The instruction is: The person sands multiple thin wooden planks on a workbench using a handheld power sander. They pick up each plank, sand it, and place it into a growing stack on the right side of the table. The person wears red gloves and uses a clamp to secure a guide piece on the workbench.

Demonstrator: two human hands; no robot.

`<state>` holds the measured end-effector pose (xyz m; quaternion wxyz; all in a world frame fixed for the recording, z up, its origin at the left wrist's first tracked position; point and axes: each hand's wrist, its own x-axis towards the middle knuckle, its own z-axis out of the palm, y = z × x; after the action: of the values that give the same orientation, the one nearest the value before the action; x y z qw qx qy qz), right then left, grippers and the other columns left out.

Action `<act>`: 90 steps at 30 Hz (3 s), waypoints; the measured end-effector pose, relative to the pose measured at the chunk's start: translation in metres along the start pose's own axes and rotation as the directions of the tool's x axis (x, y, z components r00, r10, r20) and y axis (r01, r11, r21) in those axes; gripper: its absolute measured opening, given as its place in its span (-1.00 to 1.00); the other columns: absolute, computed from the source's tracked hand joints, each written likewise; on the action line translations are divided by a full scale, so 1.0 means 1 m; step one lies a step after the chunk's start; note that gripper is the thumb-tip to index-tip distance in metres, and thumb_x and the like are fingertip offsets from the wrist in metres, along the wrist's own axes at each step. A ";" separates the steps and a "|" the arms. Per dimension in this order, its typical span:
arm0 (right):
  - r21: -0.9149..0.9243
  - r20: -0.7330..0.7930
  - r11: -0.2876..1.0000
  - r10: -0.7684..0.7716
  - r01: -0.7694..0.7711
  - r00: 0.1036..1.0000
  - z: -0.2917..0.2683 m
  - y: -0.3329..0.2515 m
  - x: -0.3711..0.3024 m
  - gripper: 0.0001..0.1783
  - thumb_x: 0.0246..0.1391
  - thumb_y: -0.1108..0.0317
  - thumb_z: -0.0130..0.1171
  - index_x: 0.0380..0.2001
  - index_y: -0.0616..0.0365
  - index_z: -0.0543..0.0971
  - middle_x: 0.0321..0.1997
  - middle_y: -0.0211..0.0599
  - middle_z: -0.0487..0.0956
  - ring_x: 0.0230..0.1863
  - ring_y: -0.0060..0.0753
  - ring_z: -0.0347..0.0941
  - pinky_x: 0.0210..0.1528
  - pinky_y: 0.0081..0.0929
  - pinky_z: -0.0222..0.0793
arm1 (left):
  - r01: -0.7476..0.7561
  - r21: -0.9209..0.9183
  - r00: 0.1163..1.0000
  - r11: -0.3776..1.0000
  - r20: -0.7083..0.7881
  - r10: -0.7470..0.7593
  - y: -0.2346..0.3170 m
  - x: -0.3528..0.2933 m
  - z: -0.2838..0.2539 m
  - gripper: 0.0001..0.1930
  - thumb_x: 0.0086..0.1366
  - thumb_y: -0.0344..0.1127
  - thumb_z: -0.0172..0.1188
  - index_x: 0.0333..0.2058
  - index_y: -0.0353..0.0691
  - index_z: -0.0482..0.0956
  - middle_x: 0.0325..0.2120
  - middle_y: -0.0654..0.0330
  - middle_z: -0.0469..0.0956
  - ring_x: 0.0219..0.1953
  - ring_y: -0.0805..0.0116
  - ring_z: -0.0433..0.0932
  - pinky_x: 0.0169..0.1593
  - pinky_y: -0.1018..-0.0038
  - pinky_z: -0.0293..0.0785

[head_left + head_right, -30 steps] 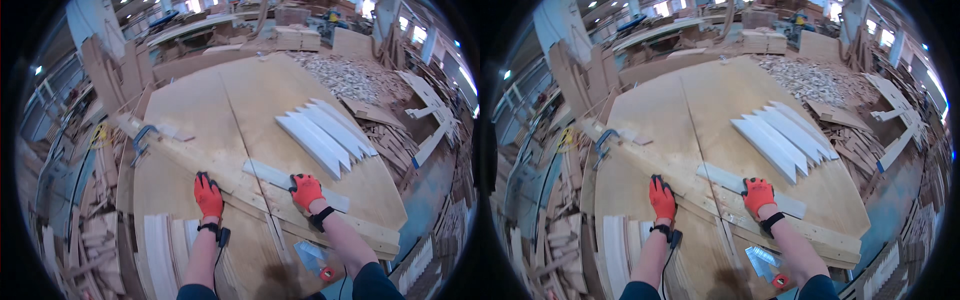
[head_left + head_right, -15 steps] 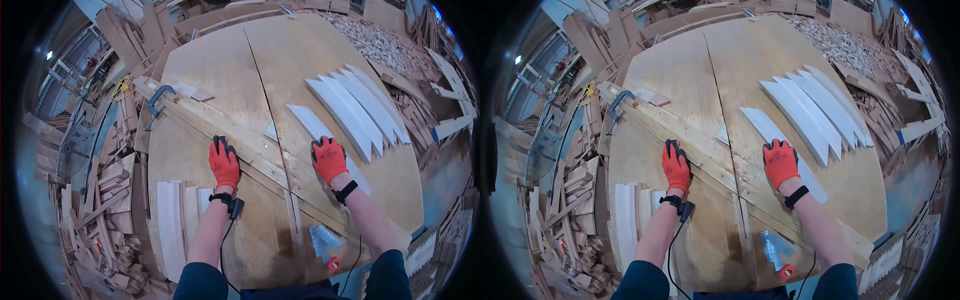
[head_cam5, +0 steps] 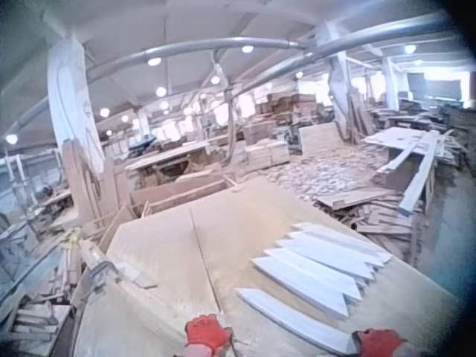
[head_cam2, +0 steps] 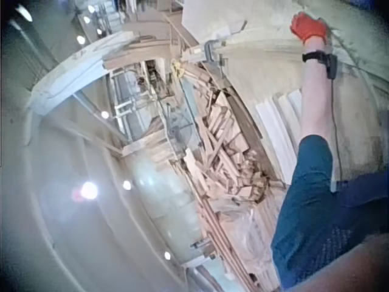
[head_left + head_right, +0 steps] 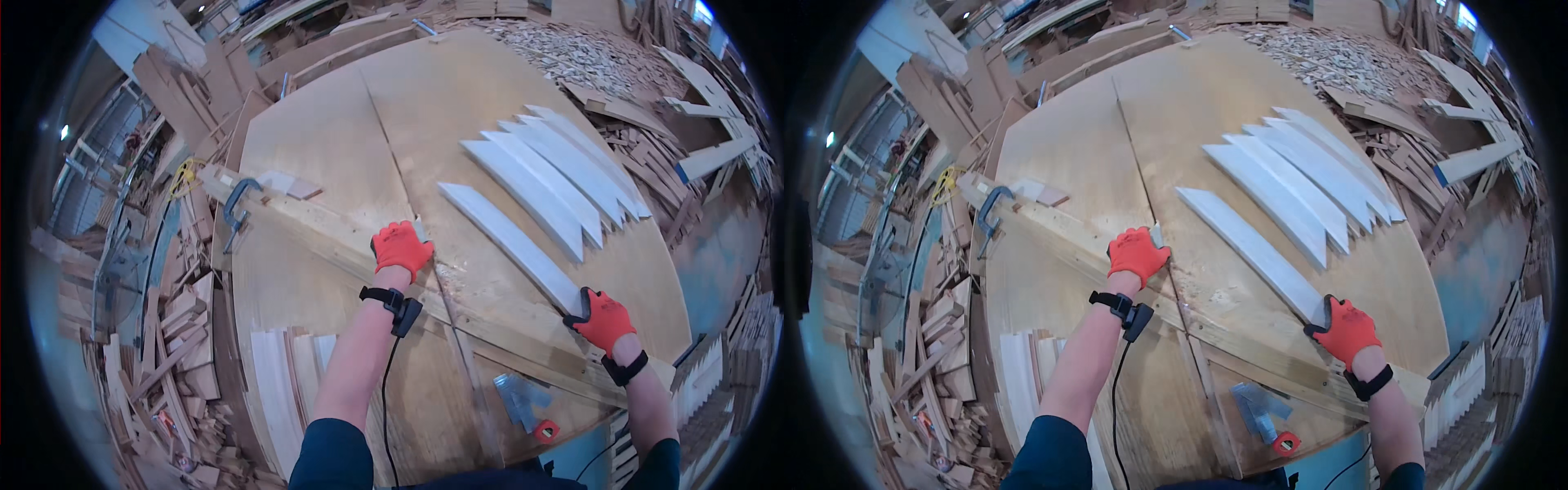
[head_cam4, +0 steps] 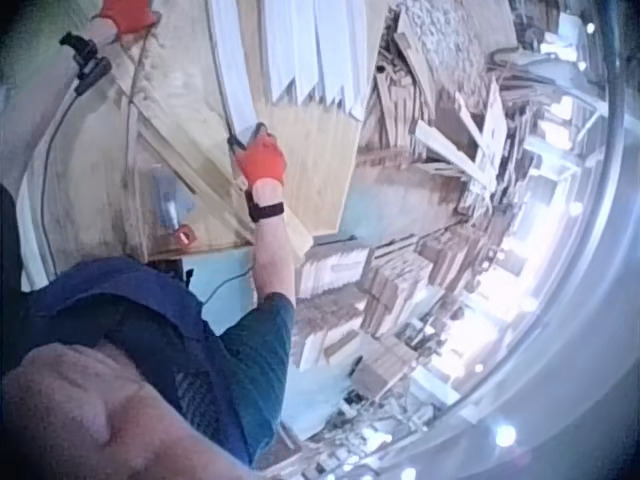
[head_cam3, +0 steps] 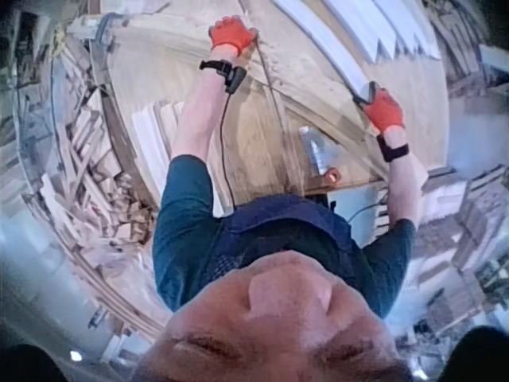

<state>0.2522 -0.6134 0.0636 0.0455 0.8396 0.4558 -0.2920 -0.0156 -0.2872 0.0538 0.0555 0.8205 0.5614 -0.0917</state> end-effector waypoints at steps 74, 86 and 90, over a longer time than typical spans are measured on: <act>0.384 -0.393 0.846 -0.214 0.371 0.895 0.127 -0.168 0.063 -0.47 0.03 0.13 0.39 0.06 0.05 0.57 0.04 -0.05 0.54 0.14 0.05 0.44 0.16 -0.13 0.40 | -0.150 -0.046 0.941 0.988 -0.313 0.128 -0.115 0.004 0.055 -0.46 0.42 0.00 -0.07 0.23 -0.19 0.44 0.34 0.00 0.32 0.42 -0.07 0.14 0.46 0.10 -0.04; 0.258 -0.550 0.892 -0.181 0.372 0.815 0.148 -0.174 0.071 -0.52 0.08 0.18 0.36 0.06 0.09 0.58 0.01 -0.01 0.54 0.11 0.06 0.44 0.16 -0.15 0.37 | -0.151 -0.040 0.944 0.988 -0.303 0.132 -0.115 0.015 0.064 -0.44 0.47 0.01 -0.19 0.32 -0.12 0.35 0.41 0.02 0.20 0.48 -0.07 0.04 0.49 0.04 -0.13; 0.254 -0.570 0.896 -0.165 0.364 0.805 0.156 -0.172 0.077 -0.51 0.07 0.19 0.36 0.07 0.07 0.58 0.05 0.00 0.52 0.14 0.08 0.42 0.19 -0.12 0.36 | -0.158 -0.046 0.929 0.986 -0.344 0.133 -0.116 0.017 0.070 -0.44 0.46 -0.01 -0.16 0.34 -0.09 0.32 0.42 0.06 0.19 0.48 -0.06 0.05 0.49 0.03 -0.16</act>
<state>0.0780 -0.5099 -0.0733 -0.2755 0.8082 0.5048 -0.1263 -0.1241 -0.2426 -0.0168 -0.0059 0.8607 0.5034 0.0762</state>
